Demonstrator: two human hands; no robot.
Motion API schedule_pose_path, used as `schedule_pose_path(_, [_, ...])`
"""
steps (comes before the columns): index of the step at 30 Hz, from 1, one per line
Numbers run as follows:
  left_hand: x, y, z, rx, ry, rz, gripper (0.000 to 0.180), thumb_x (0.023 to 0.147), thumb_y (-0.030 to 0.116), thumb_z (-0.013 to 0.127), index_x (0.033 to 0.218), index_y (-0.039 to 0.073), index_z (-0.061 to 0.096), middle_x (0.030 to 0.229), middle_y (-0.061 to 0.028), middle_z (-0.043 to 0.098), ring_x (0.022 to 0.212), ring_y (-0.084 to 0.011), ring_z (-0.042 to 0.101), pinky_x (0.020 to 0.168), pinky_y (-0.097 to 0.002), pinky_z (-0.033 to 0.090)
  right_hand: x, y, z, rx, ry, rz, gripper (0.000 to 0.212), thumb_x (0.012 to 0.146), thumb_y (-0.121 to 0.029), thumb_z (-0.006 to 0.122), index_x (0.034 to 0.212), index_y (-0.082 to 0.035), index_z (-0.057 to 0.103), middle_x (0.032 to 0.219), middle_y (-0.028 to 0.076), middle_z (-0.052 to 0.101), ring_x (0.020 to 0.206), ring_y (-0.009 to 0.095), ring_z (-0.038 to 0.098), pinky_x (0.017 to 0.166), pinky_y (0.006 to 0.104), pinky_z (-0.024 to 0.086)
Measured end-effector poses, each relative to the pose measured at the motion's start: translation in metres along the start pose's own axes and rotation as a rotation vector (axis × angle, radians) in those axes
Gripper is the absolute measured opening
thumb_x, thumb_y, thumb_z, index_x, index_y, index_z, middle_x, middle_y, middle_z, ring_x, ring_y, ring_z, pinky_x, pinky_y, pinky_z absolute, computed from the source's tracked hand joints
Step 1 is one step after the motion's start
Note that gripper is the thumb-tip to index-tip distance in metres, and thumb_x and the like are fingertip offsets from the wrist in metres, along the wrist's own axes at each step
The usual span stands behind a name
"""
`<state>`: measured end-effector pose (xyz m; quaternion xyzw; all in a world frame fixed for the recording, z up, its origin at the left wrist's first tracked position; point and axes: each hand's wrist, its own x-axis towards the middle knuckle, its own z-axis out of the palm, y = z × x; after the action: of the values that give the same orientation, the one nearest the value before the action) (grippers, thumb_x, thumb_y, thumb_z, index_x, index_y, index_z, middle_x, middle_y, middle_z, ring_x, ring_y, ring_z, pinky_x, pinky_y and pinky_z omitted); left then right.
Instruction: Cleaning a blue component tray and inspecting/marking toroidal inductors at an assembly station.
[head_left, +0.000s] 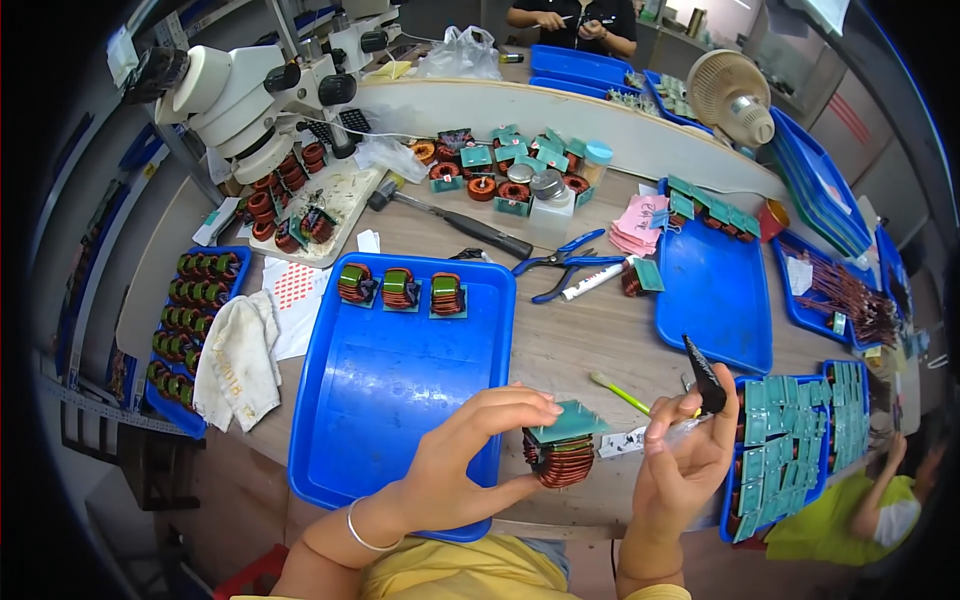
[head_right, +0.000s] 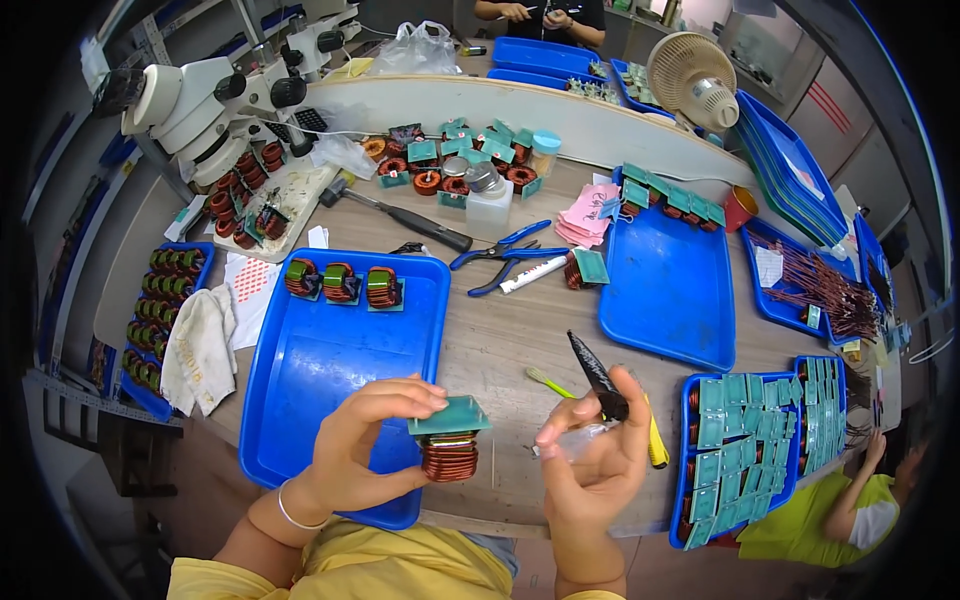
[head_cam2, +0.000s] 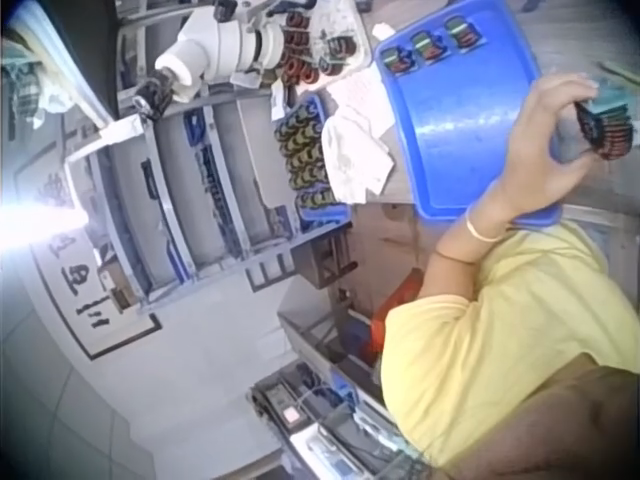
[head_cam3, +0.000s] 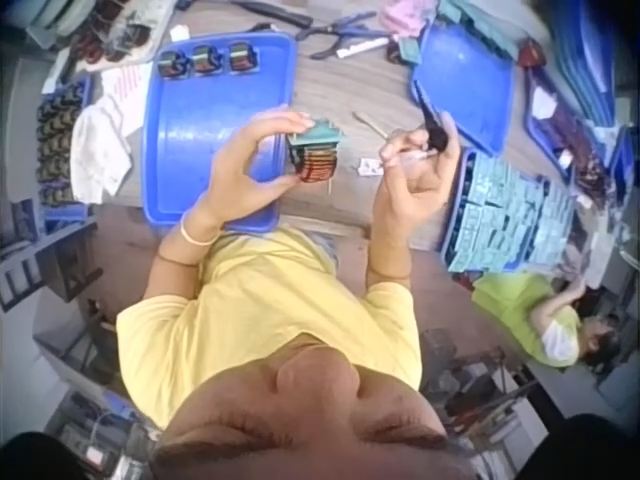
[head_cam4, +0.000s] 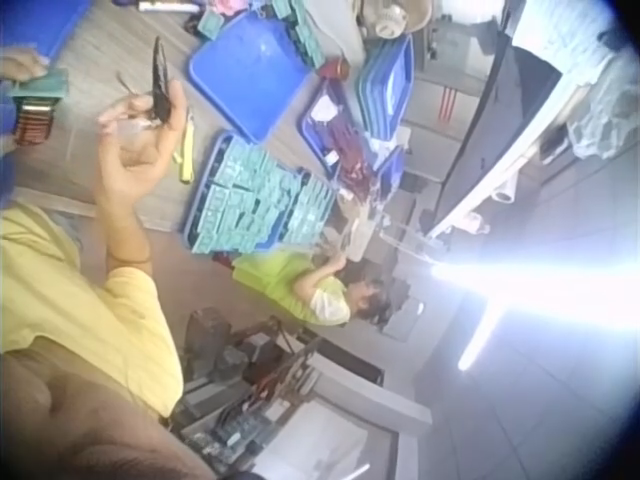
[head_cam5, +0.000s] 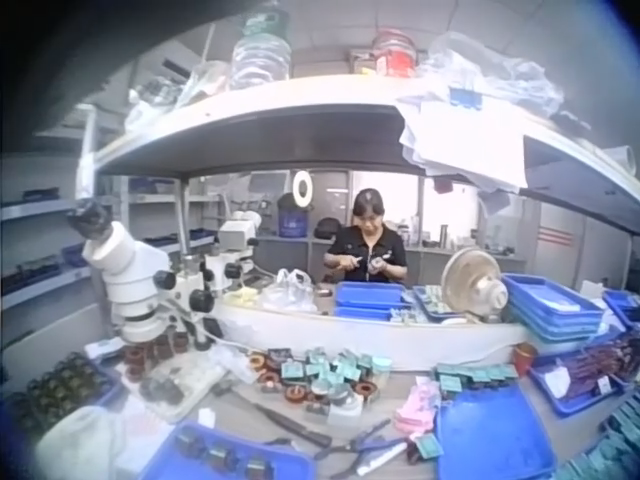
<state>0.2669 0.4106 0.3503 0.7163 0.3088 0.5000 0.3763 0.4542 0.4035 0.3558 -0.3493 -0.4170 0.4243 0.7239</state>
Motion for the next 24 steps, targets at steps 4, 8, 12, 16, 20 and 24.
schedule_pose_path(4, [-0.002, 0.0, 0.0, -0.037, 0.01, -0.054, 0.055, 0.06, 0.0, 0.077, 0.108, 0.002, 0.051, 0.108, -0.0142, 0.057, 0.107, -0.0259, 0.053, 0.098, -0.0421, 0.036, -0.007, -0.003, 0.005, -0.13, -0.102, 0.004, 0.074, 0.063, -0.002, 0.063, 0.13, 0.003, 0.031, 0.094, 0.007, 0.044, 0.074, 0.018, 0.054, 0.076, 0.0286, 0.041])
schedule_pose_path(8, [-0.002, 0.004, 0.0, -0.024, -0.001, -0.098, 0.058, 0.059, 0.001, 0.079, 0.11, 0.0, 0.051, 0.107, -0.0139, 0.057, 0.105, -0.0247, 0.054, 0.098, -0.0414, 0.037, -0.011, 0.003, -0.009, -0.299, -0.421, -0.322, 0.064, 0.071, -0.004, 0.064, 0.125, 0.003, 0.032, 0.098, 0.013, 0.045, 0.08, 0.029, 0.064, 0.079, 0.0344, 0.047])
schedule_pose_path(12, [-0.003, 0.002, 0.001, -0.011, 0.002, -0.12, 0.057, 0.062, 0.007, 0.078, 0.112, 0.004, 0.053, 0.111, -0.0108, 0.057, 0.107, -0.027, 0.053, 0.092, -0.0363, 0.043, -0.013, 0.005, -0.009, -0.294, -0.464, -0.269, 0.064, 0.07, -0.004, 0.064, 0.125, 0.003, 0.031, 0.1, 0.014, 0.045, 0.08, 0.028, 0.064, 0.078, 0.0336, 0.047])
schedule_pose_path(16, [-0.001, 0.001, 0.002, 0.109, -0.054, -0.055, 0.06, 0.059, 0.003, 0.08, 0.111, 0.001, 0.051, 0.106, -0.0135, 0.057, 0.103, -0.0244, 0.054, 0.097, -0.0396, 0.039, -0.011, 0.006, -0.013, -0.476, -0.542, -0.281, 0.073, 0.072, -0.028, 0.067, 0.129, -0.002, 0.031, 0.097, 0.01, 0.045, 0.08, 0.025, 0.061, 0.088, 0.0395, 0.041])
schedule_pose_path(20, [-0.007, 0.002, 0.003, -0.039, -0.052, -0.177, 0.066, 0.061, 0.001, 0.078, 0.118, 0.001, 0.046, 0.11, -0.0127, 0.051, 0.106, -0.0237, 0.051, 0.093, -0.0385, 0.042, -0.011, 0.004, -0.01, -0.396, -0.5, -0.337, 0.076, 0.071, -0.031, 0.067, 0.131, -0.002, 0.03, 0.095, 0.008, 0.045, 0.083, 0.023, 0.06, 0.088, 0.0427, 0.04])
schedule_pose_path(24, [-0.005, 0.001, 0.006, -0.245, 0.005, -0.227, 0.066, 0.065, 0.01, 0.077, 0.122, 0.005, 0.046, 0.111, -0.0115, 0.049, 0.105, -0.0237, 0.051, 0.088, -0.0317, 0.042, -0.013, 0.004, 0.0, -0.222, -0.126, -0.223, 0.078, 0.068, -0.032, 0.067, 0.13, 0.001, 0.031, 0.09, 0.006, 0.044, 0.076, 0.021, 0.056, 0.087, 0.045, 0.038])
